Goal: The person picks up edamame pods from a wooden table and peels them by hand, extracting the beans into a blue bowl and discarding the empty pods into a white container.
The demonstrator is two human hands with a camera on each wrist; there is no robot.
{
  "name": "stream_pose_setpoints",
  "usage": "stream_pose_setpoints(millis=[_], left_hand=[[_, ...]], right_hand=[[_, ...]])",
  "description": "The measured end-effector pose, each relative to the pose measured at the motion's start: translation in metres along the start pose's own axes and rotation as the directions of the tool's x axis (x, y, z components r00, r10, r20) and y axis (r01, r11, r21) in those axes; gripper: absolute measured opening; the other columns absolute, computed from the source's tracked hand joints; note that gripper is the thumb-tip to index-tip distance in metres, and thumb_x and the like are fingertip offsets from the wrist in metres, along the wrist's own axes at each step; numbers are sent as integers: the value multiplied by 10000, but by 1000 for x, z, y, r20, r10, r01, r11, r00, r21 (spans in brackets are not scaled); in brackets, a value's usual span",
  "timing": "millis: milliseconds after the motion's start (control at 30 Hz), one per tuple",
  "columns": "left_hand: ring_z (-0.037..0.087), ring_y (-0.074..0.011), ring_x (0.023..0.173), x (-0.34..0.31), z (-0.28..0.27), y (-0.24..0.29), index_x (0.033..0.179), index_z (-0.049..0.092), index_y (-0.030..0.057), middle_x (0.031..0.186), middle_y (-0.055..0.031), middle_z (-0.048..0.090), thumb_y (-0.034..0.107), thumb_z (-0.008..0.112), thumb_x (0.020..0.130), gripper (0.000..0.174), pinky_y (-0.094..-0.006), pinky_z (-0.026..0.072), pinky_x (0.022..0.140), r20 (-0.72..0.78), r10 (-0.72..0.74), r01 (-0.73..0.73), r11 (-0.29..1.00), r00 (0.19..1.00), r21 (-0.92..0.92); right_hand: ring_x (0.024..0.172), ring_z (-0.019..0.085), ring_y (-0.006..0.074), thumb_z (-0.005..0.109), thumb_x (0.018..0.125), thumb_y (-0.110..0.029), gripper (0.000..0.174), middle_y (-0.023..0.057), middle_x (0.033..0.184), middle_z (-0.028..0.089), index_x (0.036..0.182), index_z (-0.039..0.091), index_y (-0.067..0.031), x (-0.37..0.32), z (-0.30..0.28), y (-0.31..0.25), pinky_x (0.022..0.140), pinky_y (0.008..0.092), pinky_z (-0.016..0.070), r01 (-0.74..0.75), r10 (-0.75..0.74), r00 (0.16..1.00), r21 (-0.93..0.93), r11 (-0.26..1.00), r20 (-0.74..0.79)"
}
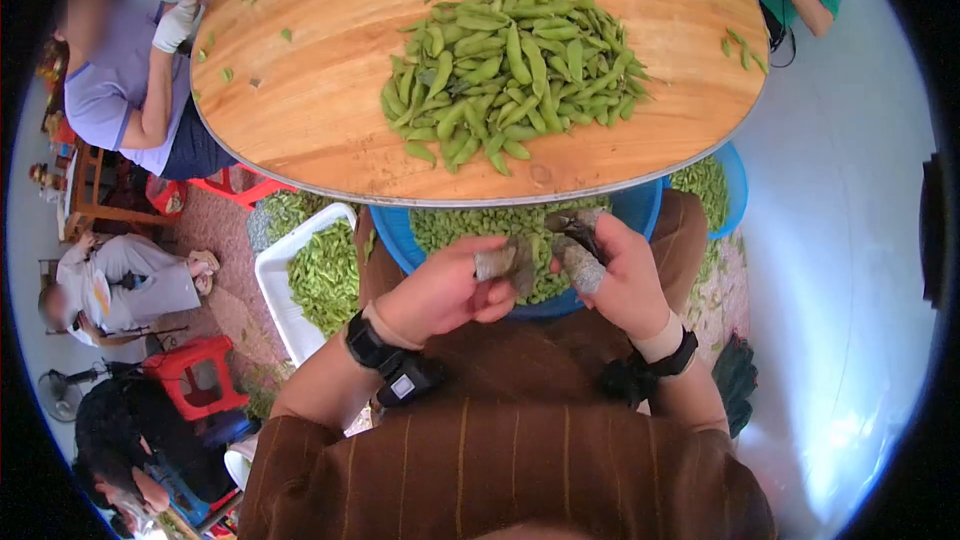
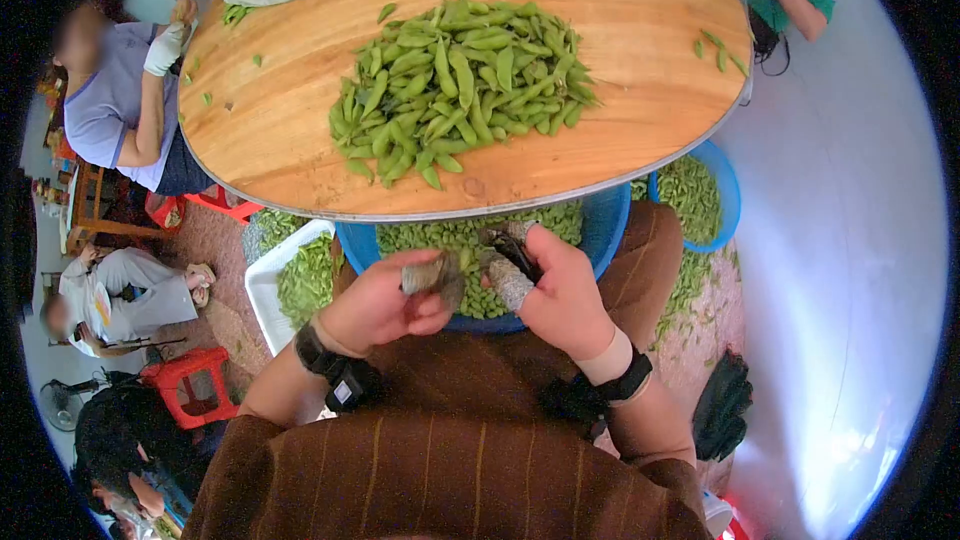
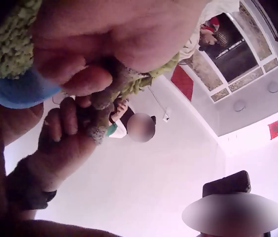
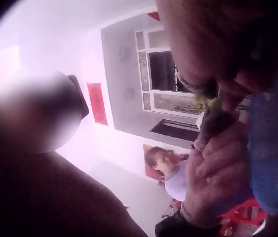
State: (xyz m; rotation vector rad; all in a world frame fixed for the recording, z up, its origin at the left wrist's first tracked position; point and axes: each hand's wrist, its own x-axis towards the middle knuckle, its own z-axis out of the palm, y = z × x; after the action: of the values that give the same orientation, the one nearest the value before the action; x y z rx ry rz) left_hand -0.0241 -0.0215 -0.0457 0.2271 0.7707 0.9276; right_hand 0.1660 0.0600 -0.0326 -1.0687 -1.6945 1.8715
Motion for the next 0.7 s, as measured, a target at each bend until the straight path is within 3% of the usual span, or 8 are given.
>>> stream_pose_setpoints(millis=[67, 133, 233, 300, 400, 567, 633, 700], left_hand=[[402, -123, 473, -14, -6, 3, 912, 547, 37, 586, -9, 420, 240, 495, 936, 210, -242, 300, 441, -70, 54, -42, 987, 996, 152], [419, -119, 488, -34, -18, 7, 896, 558, 38, 583, -7, 424, 246, 508, 931, 216, -233, 306, 444, -143, 111, -63, 950, 983, 306], [486, -177, 522, -69, -54, 10, 874, 568, 17, 600, -54, 497, 222, 576, 882, 206, -282, 367, 467, -390, 264, 16, 811, 882, 585], [542, -255, 578, -86, -95, -2, 902, 565, 1, 648, -115, 572, 183, 635, 815, 213, -341, 432, 532, -171, 704, 286, -47, 690, 957], [550, -400, 604, -94, -100, -7, 792, 539, -11, 693, -187, 580, 122, 645, 724, 182, -432, 440, 563, -108, 879, 370, -82, 465, 926], [582, -340, 707, -81, -56, 9, 830, 583, 10, 739, -169, 580, 98, 646, 736, 144, -400, 454, 592, -302, 782, 221, 213, 545, 952], [578, -328, 692, -63, -35, 14, 878, 588, 9, 768, -174, 576, 83, 647, 735, 171, -397, 462, 590, 117, 830, -50, -108, 546, 993], [600, -315, 719, -47, -10, 22, 914, 611, 20, 849, -173, 602, 78, 639, 751, 175, -377, 474, 624, 221, 794, -74, -218, 566, 973]], right_hand=[[740, 616, 126, 622, 830, -69, 248, 47, 844, 653, 1057, 556, 4, 8, -3, 1, 690, 265, 499, 380, -479, 870, -466, 799, -113], [788, 638, 329, 639, 769, -55, 241, 170, 866, 634, 993, 561, -15, 18, 0, -27, 682, 345, 500, 347, -568, 797, -613, 710, -206], [770, 600, 367, 647, 743, -72, 245, 169, 826, 606, 965, 559, -19, 44, -2, -41, 668, 419, 484, 330, -661, 730, -757, 563, -174], [755, 563, 389, 632, 722, -66, 240, 166, 792, 570, 943, 554, -13, 56, 1, -41, 657, 471, 456, 255, -664, 734, -847, 466, -145], [756, 585, 387, 627, 736, -56, 235, 194, 807, 591, 957, 571, 0, 57, 1, -41, 664, 417, 478, 302, -688, 700, -794, 527, -190], [702, 614, 210, 631, 786, -47, 206, 107, 805, 649, 981, 597, 12, 39, -12, -42, 640, 298, 481, 270, -426, 825, -403, 874, -372], [661, 546, 53, 633, 813, -41, 192, -13, 785, 631, 996, 603, 8, 28, -20, -41, 588, 230, 457, 189, -244, 893, -176, 966, -379], [651, 544, 50, 630, 816, -38, 199, -13, 776, 629, 1008, 604, 4, 22, -24, -41, 580, 222, 450, 168, -203, 895, -121, 978, -396]])
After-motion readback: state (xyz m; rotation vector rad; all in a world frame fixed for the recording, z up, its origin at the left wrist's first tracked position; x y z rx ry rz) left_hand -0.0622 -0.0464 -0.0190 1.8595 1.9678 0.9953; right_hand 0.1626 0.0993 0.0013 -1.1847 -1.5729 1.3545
